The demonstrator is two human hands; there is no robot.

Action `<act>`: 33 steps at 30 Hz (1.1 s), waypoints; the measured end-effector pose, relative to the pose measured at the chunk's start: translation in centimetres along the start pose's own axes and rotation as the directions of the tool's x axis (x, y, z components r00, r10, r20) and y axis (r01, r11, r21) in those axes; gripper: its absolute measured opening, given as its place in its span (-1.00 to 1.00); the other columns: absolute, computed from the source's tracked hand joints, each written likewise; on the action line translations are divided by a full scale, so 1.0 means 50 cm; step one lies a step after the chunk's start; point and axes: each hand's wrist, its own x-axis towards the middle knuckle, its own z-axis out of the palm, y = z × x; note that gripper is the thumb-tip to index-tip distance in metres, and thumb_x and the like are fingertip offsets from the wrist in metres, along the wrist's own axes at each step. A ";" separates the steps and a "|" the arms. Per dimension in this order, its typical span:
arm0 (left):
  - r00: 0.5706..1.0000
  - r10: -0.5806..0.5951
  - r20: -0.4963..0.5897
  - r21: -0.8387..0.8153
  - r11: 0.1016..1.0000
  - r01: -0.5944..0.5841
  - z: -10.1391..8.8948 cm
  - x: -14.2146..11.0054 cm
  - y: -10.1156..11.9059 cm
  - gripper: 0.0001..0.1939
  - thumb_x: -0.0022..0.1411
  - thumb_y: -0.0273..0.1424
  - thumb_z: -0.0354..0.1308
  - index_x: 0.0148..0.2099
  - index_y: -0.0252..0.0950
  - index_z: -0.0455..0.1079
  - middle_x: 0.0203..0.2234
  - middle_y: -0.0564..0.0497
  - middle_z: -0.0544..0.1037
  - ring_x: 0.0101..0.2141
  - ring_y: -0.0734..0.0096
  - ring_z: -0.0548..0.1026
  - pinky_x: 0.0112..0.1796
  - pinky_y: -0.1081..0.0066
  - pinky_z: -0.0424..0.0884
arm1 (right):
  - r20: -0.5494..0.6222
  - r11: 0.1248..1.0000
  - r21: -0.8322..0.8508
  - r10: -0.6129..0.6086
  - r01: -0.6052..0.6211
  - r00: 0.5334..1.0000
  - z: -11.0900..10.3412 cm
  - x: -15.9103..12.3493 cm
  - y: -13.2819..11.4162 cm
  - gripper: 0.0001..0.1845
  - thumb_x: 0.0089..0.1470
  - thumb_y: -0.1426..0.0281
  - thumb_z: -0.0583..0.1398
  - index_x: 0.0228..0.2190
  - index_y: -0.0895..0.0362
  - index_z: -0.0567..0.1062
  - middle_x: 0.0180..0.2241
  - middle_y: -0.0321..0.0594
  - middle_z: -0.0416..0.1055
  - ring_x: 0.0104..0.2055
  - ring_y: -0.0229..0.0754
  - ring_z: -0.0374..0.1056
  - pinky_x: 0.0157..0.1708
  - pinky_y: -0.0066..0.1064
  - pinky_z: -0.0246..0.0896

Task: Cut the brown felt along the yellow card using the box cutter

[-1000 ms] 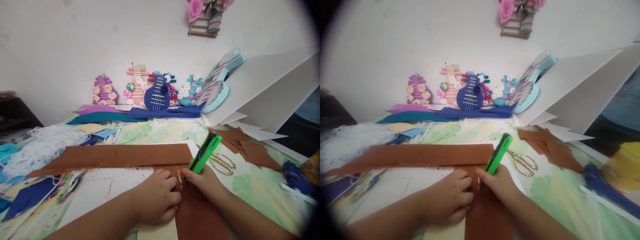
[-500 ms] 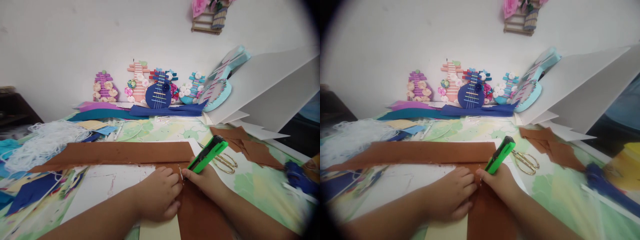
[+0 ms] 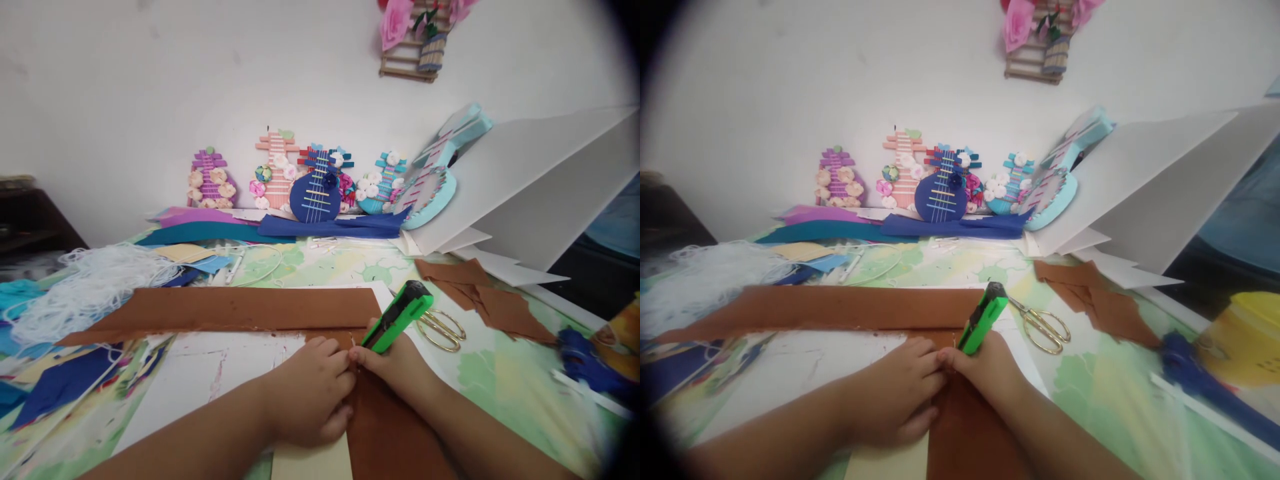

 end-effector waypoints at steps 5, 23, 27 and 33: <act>1.000 -0.008 0.013 -0.017 1.000 0.008 0.002 0.001 0.001 -0.81 0.05 -0.29 0.05 -0.32 -0.31 0.31 -0.35 -0.05 0.36 -0.38 0.27 0.25 -0.33 0.29 0.19 | 0.009 1.000 0.027 0.006 -0.007 1.000 0.004 -0.001 0.009 -0.73 -0.18 0.27 0.15 -0.66 0.12 0.16 -0.66 -0.39 0.16 -0.56 -0.29 0.13 -0.55 -0.46 0.00; 1.000 -0.018 0.023 -0.025 1.000 0.019 0.000 0.001 -0.004 -0.80 0.06 -0.29 0.07 -0.30 -0.31 0.32 -0.38 -0.03 0.34 -0.35 0.29 0.26 -0.29 0.30 0.22 | -0.068 0.997 0.058 -0.039 0.043 0.997 -0.002 0.003 0.011 -0.70 -0.16 0.25 0.14 -0.67 0.11 0.13 -0.68 -0.41 0.14 -0.58 -0.29 0.11 -0.57 -0.46 0.00; 1.000 -0.010 0.012 -0.027 1.000 0.011 0.003 0.001 -0.005 -0.82 0.06 -0.29 0.07 -0.35 -0.31 0.31 -0.35 -0.04 0.35 -0.35 0.28 0.26 -0.29 0.30 0.22 | -0.009 1.000 -0.015 0.015 -0.015 1.000 0.002 0.005 0.005 -0.72 -0.16 0.26 0.14 -0.67 0.11 0.16 -0.69 -0.38 0.17 -0.57 -0.27 0.14 -0.56 -0.44 0.00; 1.000 -0.011 -0.008 -0.041 0.999 0.010 0.005 0.001 -0.005 -0.83 0.03 -0.30 0.09 -0.37 -0.31 0.30 -0.39 -0.03 0.35 -0.35 0.27 0.27 -0.30 0.30 0.22 | -0.028 0.995 -0.082 -0.062 0.060 0.998 0.002 0.000 0.003 -0.72 -0.18 0.23 0.15 -0.63 0.10 0.16 -0.66 -0.39 0.16 -0.58 -0.27 0.15 -0.56 -0.45 0.00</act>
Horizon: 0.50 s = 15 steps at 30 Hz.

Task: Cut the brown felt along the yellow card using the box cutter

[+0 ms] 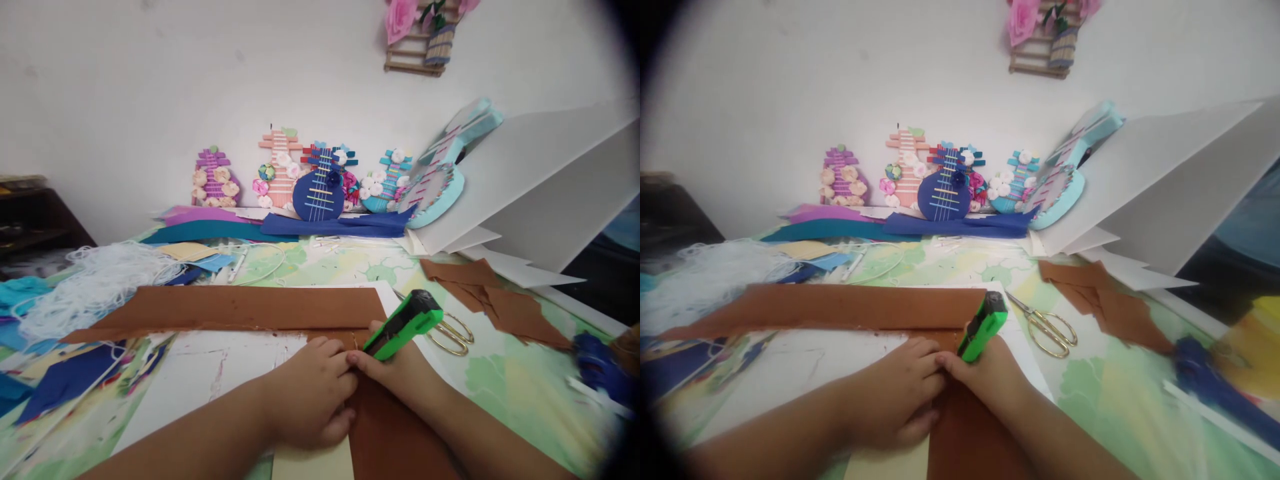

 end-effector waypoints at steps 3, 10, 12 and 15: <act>1.000 0.003 -0.003 -0.014 1.000 -0.003 -0.001 0.000 0.001 -0.84 0.03 -0.31 0.09 -0.37 -0.31 0.32 -0.40 -0.03 0.37 -0.36 0.27 0.27 -0.31 0.31 0.22 | -0.021 0.999 0.034 -0.029 0.030 0.999 0.001 -0.001 0.005 -0.73 -0.15 0.25 0.14 -0.64 0.10 0.15 -0.68 -0.41 0.14 -0.59 -0.29 0.14 -0.57 -0.46 0.00; 1.000 -0.005 -0.009 -0.016 1.000 0.005 0.000 0.000 0.003 -0.86 0.03 -0.33 0.08 -0.39 -0.32 0.33 -0.42 -0.03 0.37 -0.37 0.27 0.27 -0.32 0.31 0.22 | -0.056 0.999 0.049 0.003 0.000 0.998 0.003 -0.002 0.010 -0.74 -0.15 0.26 0.13 -0.65 0.11 0.16 -0.67 -0.40 0.16 -0.59 -0.28 0.15 -0.57 -0.45 0.00; 1.000 -0.009 -0.005 -0.011 1.000 0.009 0.000 0.000 0.004 -0.86 0.03 -0.34 0.07 -0.38 -0.31 0.33 -0.42 -0.03 0.37 -0.38 0.28 0.27 -0.33 0.31 0.22 | -0.038 0.999 0.048 0.000 0.002 0.999 0.001 -0.002 0.008 -0.74 -0.16 0.26 0.13 -0.64 0.11 0.15 -0.67 -0.40 0.15 -0.59 -0.29 0.14 -0.57 -0.46 -0.01; 1.000 -0.012 0.017 -0.013 1.000 0.012 -0.001 0.001 0.003 -0.86 0.03 -0.33 0.07 -0.39 -0.31 0.32 -0.41 -0.03 0.37 -0.39 0.29 0.27 -0.34 0.32 0.22 | 0.012 0.999 0.049 -0.021 0.020 1.000 -0.003 -0.003 0.005 -0.73 -0.17 0.28 0.14 -0.65 0.11 0.14 -0.67 -0.41 0.13 -0.59 -0.30 0.12 -0.57 -0.46 -0.03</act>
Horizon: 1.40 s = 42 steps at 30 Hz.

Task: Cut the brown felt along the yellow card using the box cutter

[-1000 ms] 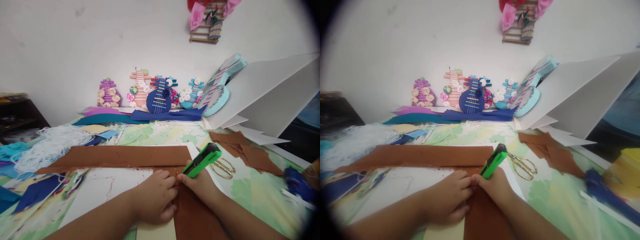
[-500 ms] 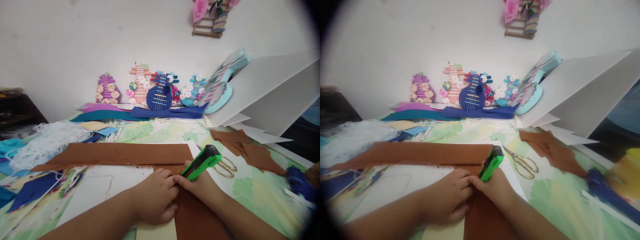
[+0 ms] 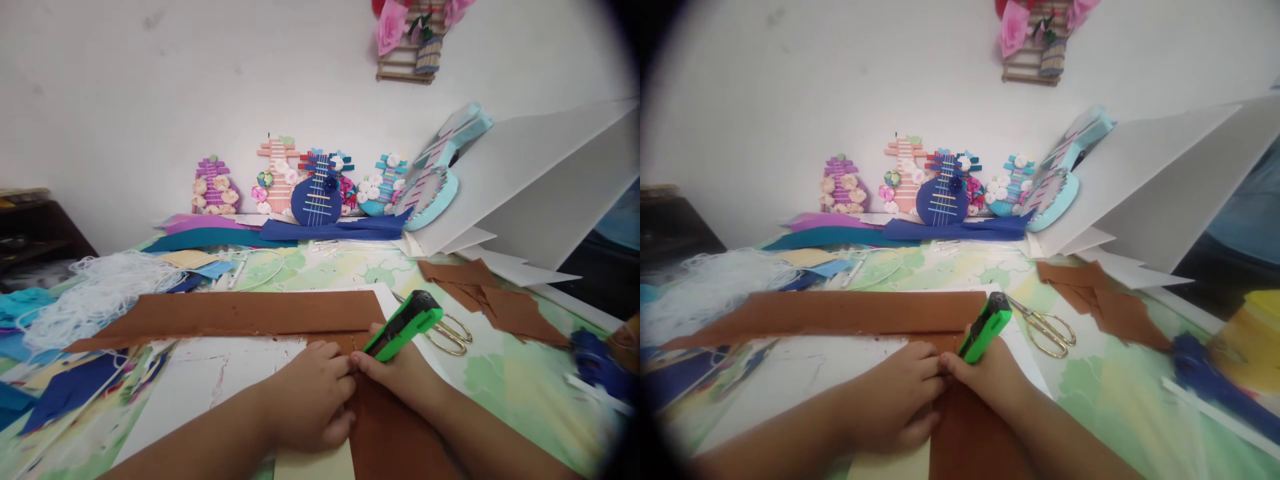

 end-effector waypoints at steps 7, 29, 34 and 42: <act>1.000 0.000 -0.017 -0.015 1.000 0.000 0.001 0.001 -0.001 -0.85 0.03 -0.32 0.08 -0.39 -0.31 0.33 -0.40 -0.03 0.37 -0.37 0.28 0.27 -0.30 0.31 0.22 | -0.033 0.999 0.003 0.041 -0.041 0.999 0.000 0.002 0.001 -0.74 -0.13 0.27 0.11 -0.64 0.11 0.14 -0.65 -0.39 0.15 -0.56 -0.28 0.14 -0.54 -0.44 0.00; 0.999 0.003 -0.037 -0.001 1.000 -0.003 0.005 0.001 -0.003 -0.84 0.02 -0.30 0.09 -0.41 -0.30 0.32 -0.41 0.01 0.37 -0.39 0.30 0.26 -0.33 0.32 0.21 | -0.013 1.000 -0.008 0.025 -0.025 1.000 -0.002 0.005 0.013 -0.71 -0.17 0.24 0.15 -0.64 0.10 0.14 -0.65 -0.40 0.15 -0.56 -0.26 0.14 -0.55 -0.44 -0.02; 0.999 0.016 -0.037 -0.005 1.000 -0.016 0.004 0.002 -0.005 -0.84 0.03 -0.30 0.09 -0.41 -0.31 0.32 -0.43 0.00 0.37 -0.39 0.31 0.27 -0.31 0.33 0.21 | -0.052 0.997 0.048 0.068 -0.066 0.996 0.001 0.008 0.021 -0.72 -0.15 0.21 0.13 -0.63 0.11 0.17 -0.65 -0.39 0.17 -0.56 -0.26 0.15 -0.54 -0.43 0.01; 0.999 0.008 -0.049 -0.002 1.000 -0.008 0.005 0.001 -0.006 -0.84 0.03 -0.29 0.10 -0.41 -0.30 0.32 -0.42 0.00 0.38 -0.39 0.30 0.26 -0.34 0.31 0.22 | 0.002 0.998 0.038 0.047 -0.047 0.999 -0.004 0.006 0.009 -0.69 -0.17 0.22 0.15 -0.65 0.11 0.15 -0.64 -0.40 0.13 -0.55 -0.27 0.13 -0.53 -0.43 0.00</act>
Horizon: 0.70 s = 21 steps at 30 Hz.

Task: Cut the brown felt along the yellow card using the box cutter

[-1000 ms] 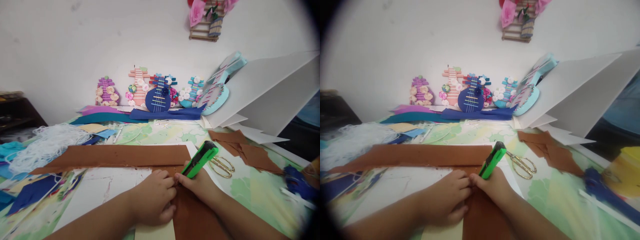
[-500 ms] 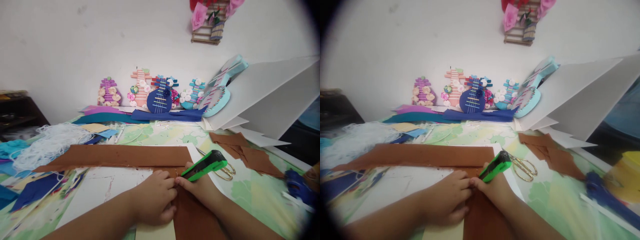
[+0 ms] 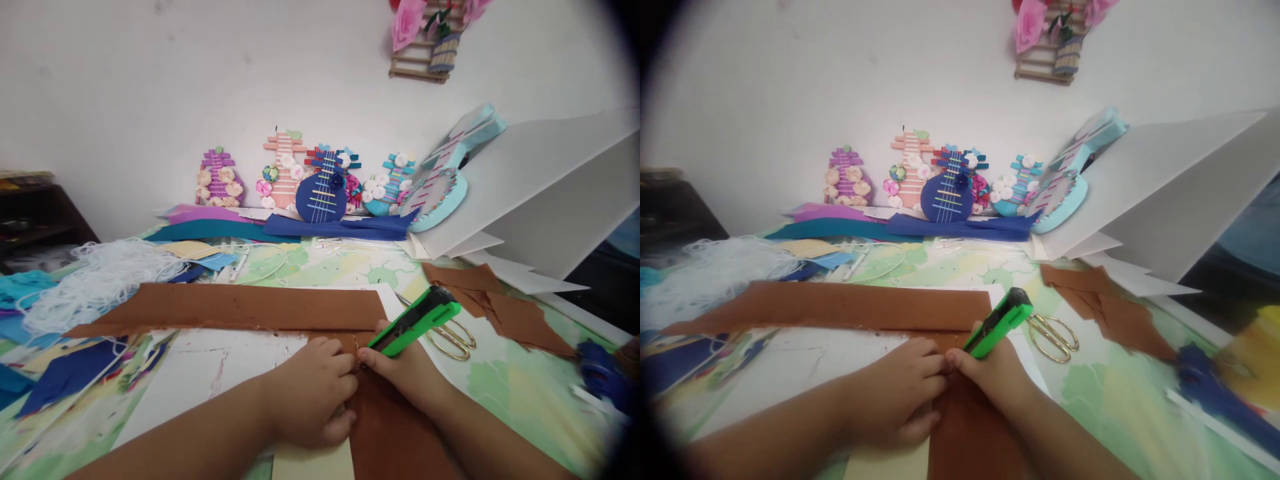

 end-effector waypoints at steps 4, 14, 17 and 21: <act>1.000 0.004 -0.006 -0.019 1.000 -0.004 0.002 0.000 0.000 -0.84 0.01 -0.30 0.11 -0.40 -0.30 0.32 -0.44 0.01 0.38 -0.37 0.30 0.28 -0.31 0.32 0.22 | -0.050 0.998 0.024 0.051 -0.049 0.997 0.002 0.003 0.004 -0.73 -0.15 0.22 0.12 -0.63 0.11 0.18 -0.65 -0.39 0.17 -0.55 -0.25 0.16 -0.53 -0.43 0.02; 1.000 0.016 -0.021 -0.009 1.000 -0.017 0.004 0.000 -0.003 -0.83 0.00 -0.30 0.12 -0.40 -0.31 0.31 -0.43 0.01 0.38 -0.40 0.31 0.28 -0.33 0.33 0.21 | -0.069 1.000 0.023 0.014 -0.012 0.998 0.001 -0.001 0.003 -0.72 -0.15 0.22 0.12 -0.66 0.11 0.18 -0.67 -0.39 0.16 -0.57 -0.26 0.15 -0.54 -0.43 0.04; 1.000 0.016 0.002 -0.017 1.000 -0.016 0.002 0.000 -0.003 -0.83 0.01 -0.29 0.11 -0.37 -0.30 0.32 -0.41 0.00 0.38 -0.38 0.29 0.28 -0.31 0.32 0.21 | -0.094 0.999 0.032 0.011 -0.008 0.996 -0.001 -0.007 -0.003 -0.71 -0.14 0.21 0.11 -0.66 0.11 0.17 -0.66 -0.39 0.15 -0.56 -0.26 0.15 -0.53 -0.42 0.05; 1.000 0.013 0.016 -0.031 0.999 -0.013 -0.001 0.000 -0.002 -0.82 0.02 -0.31 0.10 -0.32 -0.31 0.33 -0.38 -0.02 0.37 -0.35 0.28 0.28 -0.29 0.31 0.21 | -0.058 0.999 0.027 -0.022 0.023 0.998 -0.006 -0.014 -0.012 -0.71 -0.14 0.20 0.13 -0.65 0.11 0.18 -0.65 -0.39 0.15 -0.56 -0.26 0.14 -0.53 -0.42 0.04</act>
